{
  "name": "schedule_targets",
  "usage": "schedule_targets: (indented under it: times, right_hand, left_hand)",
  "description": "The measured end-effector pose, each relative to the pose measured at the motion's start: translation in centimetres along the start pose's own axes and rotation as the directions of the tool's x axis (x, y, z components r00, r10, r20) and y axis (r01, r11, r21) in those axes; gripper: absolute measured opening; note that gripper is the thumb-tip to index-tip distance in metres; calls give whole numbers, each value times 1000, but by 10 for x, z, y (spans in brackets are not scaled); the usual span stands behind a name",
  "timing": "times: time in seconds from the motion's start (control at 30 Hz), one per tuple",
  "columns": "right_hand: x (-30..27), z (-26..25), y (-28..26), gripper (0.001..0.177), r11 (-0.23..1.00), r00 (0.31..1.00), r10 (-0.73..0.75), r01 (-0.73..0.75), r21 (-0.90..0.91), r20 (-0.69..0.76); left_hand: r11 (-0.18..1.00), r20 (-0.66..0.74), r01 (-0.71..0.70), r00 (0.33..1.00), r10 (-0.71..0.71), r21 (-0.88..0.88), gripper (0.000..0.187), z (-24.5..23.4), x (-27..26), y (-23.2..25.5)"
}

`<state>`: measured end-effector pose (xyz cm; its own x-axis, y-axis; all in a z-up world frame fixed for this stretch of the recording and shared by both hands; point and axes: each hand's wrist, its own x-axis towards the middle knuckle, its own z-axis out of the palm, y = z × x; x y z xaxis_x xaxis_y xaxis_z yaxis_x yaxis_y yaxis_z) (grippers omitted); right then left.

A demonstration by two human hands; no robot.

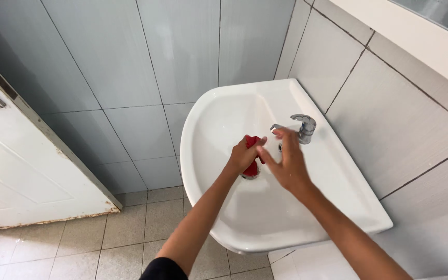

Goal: Cleaning the mirror, sink, and toilet area in a bathroom using a red cloth and water.

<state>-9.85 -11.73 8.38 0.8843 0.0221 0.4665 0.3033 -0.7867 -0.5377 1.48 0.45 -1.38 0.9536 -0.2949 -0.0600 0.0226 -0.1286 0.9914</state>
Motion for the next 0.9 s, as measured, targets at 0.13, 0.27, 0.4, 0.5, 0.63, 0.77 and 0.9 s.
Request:
schedule_targets:
  times: [0.13,0.27,0.4,0.5,0.63,0.77,0.9]
  right_hand:
    - [11,46,19,93,726,834,363,-532,435,415]
    - [17,55,27,73,399,634,398,-771,496,663]
    - [10,51,45,57,194,628,282,-777,598,725]
    - [17,55,105,38,218,623,256,-782,584,739]
    - [24,11,21,23,545,509,236,-775,321,828]
    - [25,-19,-28,33,828,543,425,-556,-69,724]
    - [36,-1,-9,38,917,737,386,-240,-318,555]
  left_hand:
    - [950,250,161,964,-93,-269,88,-9,-25,14]
    - [790,482,307,876,-16,-530,111,-27,-48,22]
    - [996,444,47,896,-8,-79,102,-44,-32,0]
    - [629,401,-533,845,354,566,101,-67,-73,62]
    - [-100,627,-734,491,605,672,96,-53,-56,75]
    - [-291,753,-724,462,468,625,45,-41,-38,63]
    - [-242,657,-615,656,372,751,14,-34,-7,35]
